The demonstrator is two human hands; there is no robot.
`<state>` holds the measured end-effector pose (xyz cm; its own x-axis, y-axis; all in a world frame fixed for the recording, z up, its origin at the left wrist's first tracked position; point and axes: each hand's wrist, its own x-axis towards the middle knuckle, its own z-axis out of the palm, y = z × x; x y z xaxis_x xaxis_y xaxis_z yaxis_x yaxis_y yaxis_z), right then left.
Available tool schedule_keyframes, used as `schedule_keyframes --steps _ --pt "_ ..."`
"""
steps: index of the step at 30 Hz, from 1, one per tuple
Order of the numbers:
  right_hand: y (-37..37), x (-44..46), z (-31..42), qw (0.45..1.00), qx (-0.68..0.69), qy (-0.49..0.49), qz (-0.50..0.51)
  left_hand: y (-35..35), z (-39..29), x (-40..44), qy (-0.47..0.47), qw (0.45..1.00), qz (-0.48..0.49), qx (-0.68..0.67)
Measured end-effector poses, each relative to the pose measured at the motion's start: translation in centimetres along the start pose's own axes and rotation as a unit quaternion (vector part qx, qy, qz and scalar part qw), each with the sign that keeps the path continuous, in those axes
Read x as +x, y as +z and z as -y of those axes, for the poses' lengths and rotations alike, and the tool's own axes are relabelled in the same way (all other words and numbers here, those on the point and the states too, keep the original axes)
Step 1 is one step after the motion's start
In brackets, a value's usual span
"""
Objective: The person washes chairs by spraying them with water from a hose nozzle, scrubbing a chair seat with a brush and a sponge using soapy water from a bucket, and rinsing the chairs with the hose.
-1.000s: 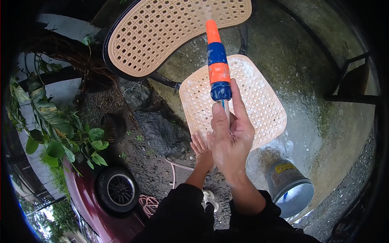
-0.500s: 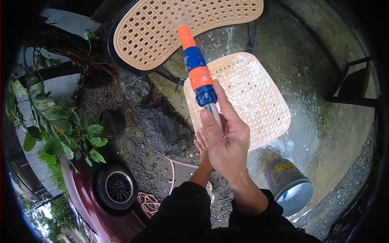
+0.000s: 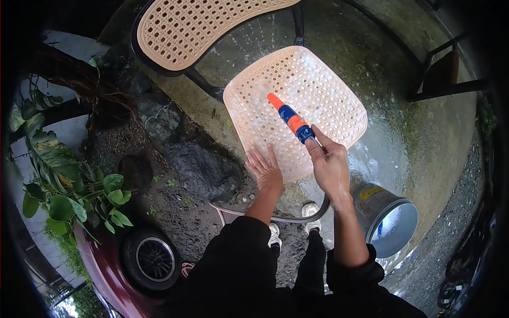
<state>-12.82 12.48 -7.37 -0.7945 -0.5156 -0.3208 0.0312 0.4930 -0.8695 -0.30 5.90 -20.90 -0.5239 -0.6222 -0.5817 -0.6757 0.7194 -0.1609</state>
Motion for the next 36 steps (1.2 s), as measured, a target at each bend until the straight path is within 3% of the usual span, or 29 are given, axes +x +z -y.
schedule_keyframes --steps 1,3,4,5,7,11,14,17,18,21,22,25,27,29,30,31,33,34,36 --pt "0.4 -0.6 0.1 1.0 -0.003 -0.003 -0.008 0.5 0.0 0.1 -0.003 0.996 -0.086 0.007" --pt "1.0 -1.7 0.0 0.997 -0.027 0.014 -0.075 0.0 -0.4 0.0 0.033 0.995 -0.091 -0.032" --pt "1.1 -2.3 -0.6 0.998 -0.038 0.013 -0.051 -0.1 0.3 -0.9 0.048 0.994 -0.076 -0.058" --pt "1.6 -2.8 -1.6 0.999 -0.024 0.008 -0.026 0.8 0.6 -1.0 0.069 0.988 -0.12 -0.066" --pt "2.8 -5.1 -1.6 0.997 -0.054 0.021 -0.052 2.6 1.2 -0.7 0.13 0.972 -0.19 -0.052" --pt "3.6 -10.4 -2.8 0.993 -0.102 0.032 -0.05 3.6 2.4 -1.0 0.167 0.972 -0.166 -0.021" --pt "4.5 -12.9 -3.8 0.989 -0.098 0.024 -0.108 4.9 2.9 -0.8 0.188 0.951 -0.247 0.0" --pt "4.3 -14.5 -3.0 0.987 -0.137 0.053 -0.062 4.3 4.1 -1.2 0.208 0.957 -0.199 0.013" --pt "4.6 -15.3 -3.1 0.988 -0.139 0.03 -0.065 2.9 4.6 -2.0 0.207 0.969 -0.133 0.004" --pt "5.4 -17.8 -3.6 0.988 -0.116 0.01 -0.099 3.1 6.0 -2.0 0.248 0.953 -0.145 -0.095" --pt "5.0 -18.7 -3.2 0.99 -0.123 0.031 -0.067 3.4 6.2 -1.7 0.252 0.934 -0.191 -0.166" --pt "4.8 -21.2 -4.4 0.994 -0.076 0.005 -0.081 3.4 7.4 -0.1 0.283 0.916 -0.201 -0.199" --pt "4.2 -22.2 -5.2 0.993 -0.07 -0.007 -0.093 3.8 7.8 0.3 0.288 0.916 -0.23 -0.159" --pt "3.3 -22.9 -5.6 0.99 -0.083 0.054 -0.098 3.9 7.4 0.1 0.282 0.904 -0.254 -0.195" --pt "2.9 -22.8 -7.7 0.985 -0.12 -0.009 -0.125 4.2 7.0 -0.3 0.272 0.895 -0.288 -0.204" --pt "2.6 -22.9 -8.4 0.985 -0.12 -0.007 -0.128 4.7 6.3 -0.5 0.275 0.895 -0.287 -0.204" --pt "2.2 -22.8 -9.2 0.976 -0.056 0.015 -0.211 5.5 4.5 -1.1 0.183 0.888 -0.326 -0.267" --pt "2.0 -22.9 -9.3 0.979 -0.014 0.061 -0.196 4.9 3.4 -2.7 0.188 0.888 -0.325 -0.264" --pt "2.1 -22.8 -9.4 0.981 0.013 0.079 -0.176 2.1 1.6 -7.9 0.116 0.833 -0.114 -0.528"
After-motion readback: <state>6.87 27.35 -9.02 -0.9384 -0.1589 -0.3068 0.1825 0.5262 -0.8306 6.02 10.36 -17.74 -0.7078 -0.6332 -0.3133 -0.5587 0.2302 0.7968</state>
